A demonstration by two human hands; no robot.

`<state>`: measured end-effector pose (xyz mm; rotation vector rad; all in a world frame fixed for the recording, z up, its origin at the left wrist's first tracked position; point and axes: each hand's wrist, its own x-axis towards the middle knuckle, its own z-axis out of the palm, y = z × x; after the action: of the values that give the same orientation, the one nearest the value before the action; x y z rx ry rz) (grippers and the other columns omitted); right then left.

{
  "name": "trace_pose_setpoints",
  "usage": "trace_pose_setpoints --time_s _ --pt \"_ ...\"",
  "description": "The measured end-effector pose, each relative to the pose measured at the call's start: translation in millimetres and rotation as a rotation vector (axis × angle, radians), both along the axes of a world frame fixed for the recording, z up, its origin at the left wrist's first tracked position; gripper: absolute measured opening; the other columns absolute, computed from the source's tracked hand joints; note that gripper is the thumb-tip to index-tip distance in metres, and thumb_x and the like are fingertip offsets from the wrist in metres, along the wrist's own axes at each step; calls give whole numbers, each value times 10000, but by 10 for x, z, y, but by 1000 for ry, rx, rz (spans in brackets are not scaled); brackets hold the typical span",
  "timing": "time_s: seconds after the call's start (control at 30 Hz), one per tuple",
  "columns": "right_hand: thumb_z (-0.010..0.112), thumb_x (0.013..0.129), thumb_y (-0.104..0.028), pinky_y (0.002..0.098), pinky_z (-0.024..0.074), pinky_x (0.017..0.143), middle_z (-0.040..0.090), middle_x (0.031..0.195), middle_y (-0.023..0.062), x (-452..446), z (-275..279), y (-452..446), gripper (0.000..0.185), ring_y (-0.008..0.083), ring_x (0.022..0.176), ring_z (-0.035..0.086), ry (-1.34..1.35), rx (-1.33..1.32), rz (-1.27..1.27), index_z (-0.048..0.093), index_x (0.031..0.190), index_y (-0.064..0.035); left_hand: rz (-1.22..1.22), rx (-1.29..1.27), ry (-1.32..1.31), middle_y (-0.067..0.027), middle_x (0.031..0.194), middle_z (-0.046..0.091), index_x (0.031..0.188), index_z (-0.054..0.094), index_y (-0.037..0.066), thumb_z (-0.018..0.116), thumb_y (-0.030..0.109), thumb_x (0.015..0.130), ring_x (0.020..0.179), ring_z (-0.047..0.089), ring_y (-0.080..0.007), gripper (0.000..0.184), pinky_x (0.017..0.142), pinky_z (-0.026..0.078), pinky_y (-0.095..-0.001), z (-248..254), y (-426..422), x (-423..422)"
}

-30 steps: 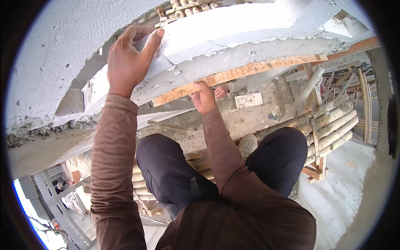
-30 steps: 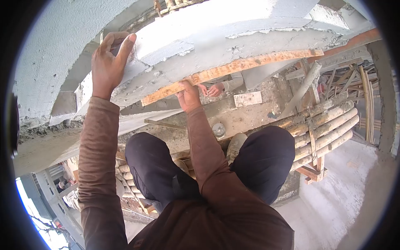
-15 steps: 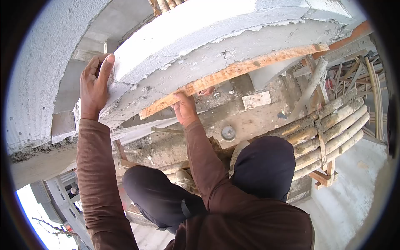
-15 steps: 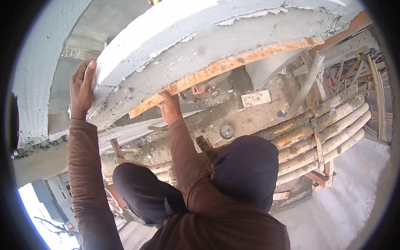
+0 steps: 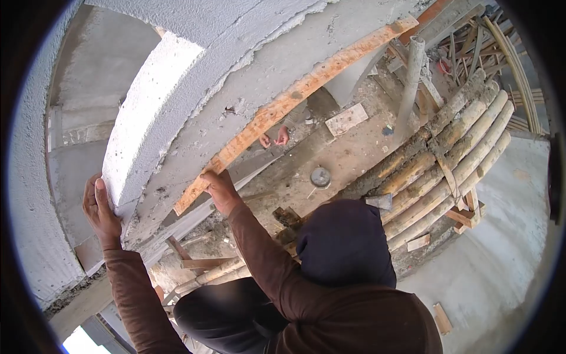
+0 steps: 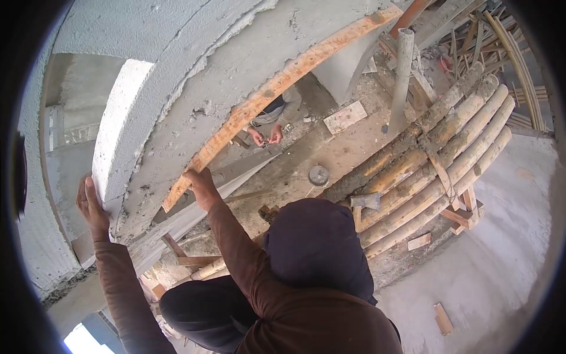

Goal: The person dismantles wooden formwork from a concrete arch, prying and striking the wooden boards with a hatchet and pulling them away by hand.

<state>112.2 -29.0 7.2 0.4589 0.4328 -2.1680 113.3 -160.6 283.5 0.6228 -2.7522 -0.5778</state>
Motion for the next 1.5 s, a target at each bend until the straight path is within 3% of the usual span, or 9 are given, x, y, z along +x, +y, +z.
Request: trace_pose_setpoints --time_s 0.27,0.43,0.57,0.7,0.83,0.97,1.33,1.43,1.5 --pt "599 842 -95 446 458 889 603 1045 19 14 -109 -34 211 192 1037 584 45 -84 -86 598 1054 -95 -58 -53 353 -136 1073 654 1101 636 -45 541 367 954 1038 583 -211 447 968 400 -344 -21 36 99" --pt "577 841 -71 474 457 927 608 1038 42 -6 -157 -40 171 236 1036 595 42 -131 -92 602 1010 -83 -163 -180 555 -146 1068 655 1078 639 -41 508 266 977 1018 605 -222 349 933 454 -357 64 277 495" --pt "573 837 -74 503 413 1000 618 1063 58 -42 -206 -20 159 257 1083 581 76 -171 -80 600 993 -71 -29 499 460 -161 967 652 977 625 -44 475 270 989 946 621 -222 348 887 464 -339 -159 358 1548" --pt "575 834 -100 509 382 1026 631 1071 72 -37 -75 23 160 272 1112 564 135 -152 -77 599 989 -68 297 1192 184 -136 1044 641 1025 600 -4 513 343 964 957 619 -215 362 915 453 -364 -1238 118 2347" --pt "574 831 -117 511 366 1034 637 1077 73 -52 12 23 141 280 1114 565 181 -132 -58 601 965 -85 420 1697 330 -156 1179 594 1200 521 -6 459 360 981 1090 575 -258 431 960 446 -398 -2342 -110 2166" --pt "565 826 -116 498 385 1022 627 1115 81 -73 4 44 188 281 1119 563 204 -99 -33 593 1008 -77 304 2151 634 -171 1304 517 1325 425 -3 362 392 980 1200 506 -303 528 1019 416 -442 -2718 -199 1689" --pt "580 808 -139 489 364 1069 596 1225 124 -64 54 65 352 298 1189 533 273 -63 7 564 1147 -45 156 2398 1112 -186 1424 417 1394 361 14 310 430 979 1318 399 -361 590 1107 311 -532 -2537 -41 1291" --pt "589 858 -243 497 343 1084 557 1288 144 32 190 66 429 312 1217 508 383 -44 77 532 1231 -37 140 2415 1150 -177 1400 444 1372 397 18 337 441 970 1301 420 -345 587 1107 314 -517 -2648 -18 1277" --pt "544 906 -468 494 322 1098 488 1376 158 128 239 113 613 319 1278 450 385 -1 111 462 1339 -42 184 2400 1175 -170 1386 461 1361 413 19 352 444 965 1288 433 -338 585 1107 315 -509 -2711 -13 1311"
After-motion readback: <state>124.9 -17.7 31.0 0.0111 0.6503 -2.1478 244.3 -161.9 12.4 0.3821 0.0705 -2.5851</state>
